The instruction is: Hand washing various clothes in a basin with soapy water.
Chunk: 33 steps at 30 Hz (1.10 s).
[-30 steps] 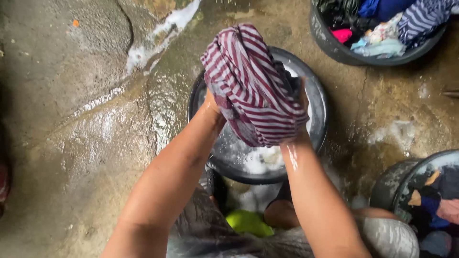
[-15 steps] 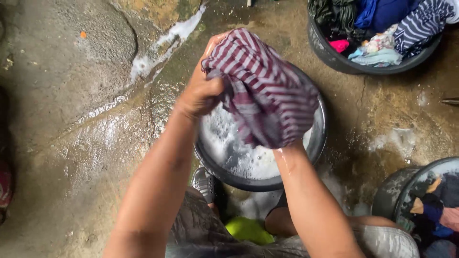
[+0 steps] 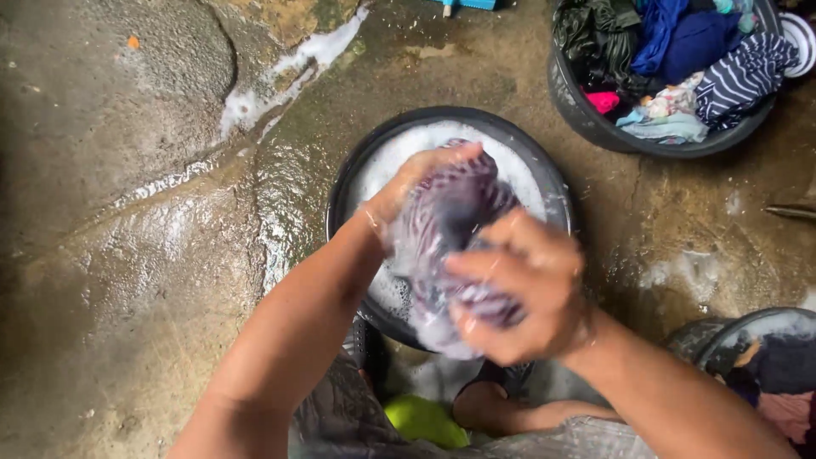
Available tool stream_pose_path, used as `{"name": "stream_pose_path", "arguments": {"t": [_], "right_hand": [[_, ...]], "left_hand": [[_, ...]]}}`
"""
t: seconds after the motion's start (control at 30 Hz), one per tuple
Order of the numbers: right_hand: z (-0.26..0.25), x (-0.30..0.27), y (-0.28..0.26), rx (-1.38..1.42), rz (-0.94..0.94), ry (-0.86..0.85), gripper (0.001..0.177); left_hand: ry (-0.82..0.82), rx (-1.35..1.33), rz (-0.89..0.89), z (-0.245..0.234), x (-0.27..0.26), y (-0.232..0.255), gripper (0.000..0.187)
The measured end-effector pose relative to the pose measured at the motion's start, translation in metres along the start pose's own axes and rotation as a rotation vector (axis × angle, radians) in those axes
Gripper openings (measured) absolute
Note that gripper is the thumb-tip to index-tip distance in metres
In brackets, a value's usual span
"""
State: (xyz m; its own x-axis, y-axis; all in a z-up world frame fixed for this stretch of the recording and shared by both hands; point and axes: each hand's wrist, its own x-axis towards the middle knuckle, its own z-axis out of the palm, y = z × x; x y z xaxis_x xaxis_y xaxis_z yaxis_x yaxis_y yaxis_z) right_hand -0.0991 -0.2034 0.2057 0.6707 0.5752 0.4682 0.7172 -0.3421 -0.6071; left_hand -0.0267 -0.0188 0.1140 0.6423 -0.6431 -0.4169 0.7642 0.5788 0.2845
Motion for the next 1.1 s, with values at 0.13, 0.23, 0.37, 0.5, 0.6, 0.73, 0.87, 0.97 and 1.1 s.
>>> {"name": "stream_pose_path", "arguments": {"t": [0.13, 0.23, 0.37, 0.5, 0.6, 0.73, 0.87, 0.97, 1.1], "right_hand": [[0.022, -0.007, -0.02, -0.183, -0.314, -0.169, 0.038], [0.048, -0.029, -0.011, -0.25, -0.356, -0.366, 0.038], [0.089, -0.055, 0.014, -0.253, -0.297, -0.708, 0.021], [0.131, -0.077, 0.04, -0.289, -0.257, -0.774, 0.033], [0.15, -0.081, 0.056, -0.317, -0.305, -0.69, 0.037], [0.097, -0.023, 0.026, -0.36, -0.072, -1.163, 0.046], [0.056, -0.045, 0.088, 0.122, 0.172, -0.515, 0.034], [0.004, -0.042, 0.126, 0.588, 0.362, 0.041, 0.041], [-0.057, -0.039, 0.187, 0.973, 0.781, 0.717, 0.078]], "left_hand": [[0.114, 0.961, 0.065, -0.019, 0.036, -0.005, 0.045], [0.0, 0.972, 0.216, -0.032, 0.056, -0.027, 0.04], [0.29, 1.333, 0.137, -0.018, 0.049, -0.041, 0.04], [0.423, 1.585, 0.173, -0.004, 0.047, -0.05, 0.037], [0.504, 1.765, 0.23, -0.009, 0.058, -0.064, 0.029], [0.475, 1.528, 0.233, -0.04, 0.069, -0.046, 0.037], [0.321, 1.145, 0.239, -0.116, 0.087, -0.014, 0.047], [-0.002, 0.291, -0.128, -0.113, 0.088, 0.001, 0.099], [0.137, 0.203, -0.041, -0.027, 0.066, 0.011, 0.109]]}}
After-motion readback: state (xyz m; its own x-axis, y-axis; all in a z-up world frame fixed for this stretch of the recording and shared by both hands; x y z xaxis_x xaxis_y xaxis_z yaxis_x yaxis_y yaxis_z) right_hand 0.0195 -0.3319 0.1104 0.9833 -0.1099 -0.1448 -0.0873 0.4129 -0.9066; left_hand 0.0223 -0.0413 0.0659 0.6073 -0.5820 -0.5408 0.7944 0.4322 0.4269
